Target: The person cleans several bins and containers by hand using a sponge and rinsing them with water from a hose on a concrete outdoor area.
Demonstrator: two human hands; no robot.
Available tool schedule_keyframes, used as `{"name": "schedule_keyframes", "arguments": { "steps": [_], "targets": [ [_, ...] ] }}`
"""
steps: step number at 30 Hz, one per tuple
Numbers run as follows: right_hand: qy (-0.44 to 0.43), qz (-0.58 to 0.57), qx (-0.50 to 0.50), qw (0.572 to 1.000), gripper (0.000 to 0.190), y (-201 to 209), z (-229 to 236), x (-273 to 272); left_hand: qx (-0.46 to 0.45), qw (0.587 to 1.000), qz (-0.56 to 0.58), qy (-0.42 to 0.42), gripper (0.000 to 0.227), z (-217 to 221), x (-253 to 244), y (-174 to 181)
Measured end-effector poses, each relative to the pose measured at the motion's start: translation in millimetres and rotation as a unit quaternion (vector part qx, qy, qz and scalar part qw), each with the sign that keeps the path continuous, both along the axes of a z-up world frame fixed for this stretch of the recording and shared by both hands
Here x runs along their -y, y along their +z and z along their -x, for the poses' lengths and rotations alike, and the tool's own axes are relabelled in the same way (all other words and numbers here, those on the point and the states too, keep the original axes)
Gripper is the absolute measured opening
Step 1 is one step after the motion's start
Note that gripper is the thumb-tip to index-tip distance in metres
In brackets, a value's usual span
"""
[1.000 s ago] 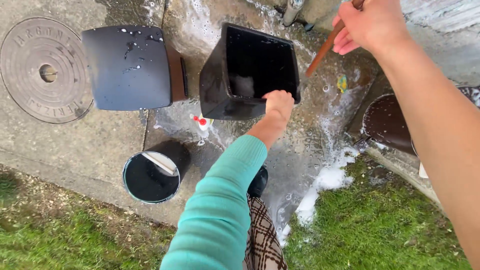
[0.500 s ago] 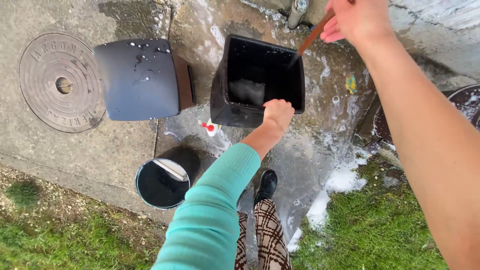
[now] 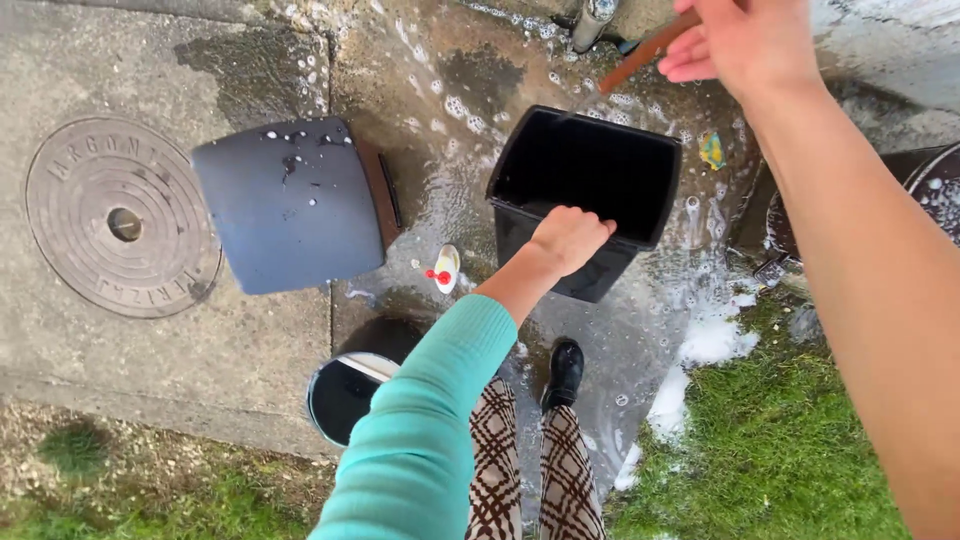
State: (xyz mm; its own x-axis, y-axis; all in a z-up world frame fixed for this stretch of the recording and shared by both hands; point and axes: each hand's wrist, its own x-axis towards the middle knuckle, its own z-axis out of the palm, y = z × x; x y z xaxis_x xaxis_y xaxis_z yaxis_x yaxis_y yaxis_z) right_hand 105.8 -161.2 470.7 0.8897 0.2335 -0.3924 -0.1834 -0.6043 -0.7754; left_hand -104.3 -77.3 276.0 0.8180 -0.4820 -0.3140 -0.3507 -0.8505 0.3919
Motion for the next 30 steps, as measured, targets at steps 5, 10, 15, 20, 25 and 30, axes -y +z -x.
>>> {"name": "schedule_keyframes", "arguments": {
  "steps": [5, 10, 15, 20, 25, 30],
  "targets": [
    [-0.022, 0.04, 0.043, 0.998, 0.027, 5, -4, 20, -0.024, 0.996, 0.063, -0.062, 0.053, -3, -23, 25],
    [-0.039, 0.03, -0.005, 0.999, 0.029, 24, 10, -13, 0.006, 0.992, 0.086, -0.091, 0.063, -7, -40, 25],
    [-0.006, 0.091, -0.022, 0.996, 0.024, 70, 43, -22, 0.044, 0.991, 0.108, -0.068, 0.049, -39, -47, -4],
    [-0.023, 0.048, 0.029, 0.998, 0.027, 40, 13, -19, 0.084, 0.981, 0.14, -0.103, 0.047, -56, -28, -35],
    [-0.067, 0.077, -0.034, 0.994, 0.025, 76, 37, -44, 0.126, 0.971, 0.165, -0.122, 0.033, -63, -43, -26],
    [-0.046, 0.091, -0.019, 0.995, 0.027, 60, 23, -34, 0.144, 0.965, 0.176, -0.133, 0.027, -77, -39, -22]
  ]
}}
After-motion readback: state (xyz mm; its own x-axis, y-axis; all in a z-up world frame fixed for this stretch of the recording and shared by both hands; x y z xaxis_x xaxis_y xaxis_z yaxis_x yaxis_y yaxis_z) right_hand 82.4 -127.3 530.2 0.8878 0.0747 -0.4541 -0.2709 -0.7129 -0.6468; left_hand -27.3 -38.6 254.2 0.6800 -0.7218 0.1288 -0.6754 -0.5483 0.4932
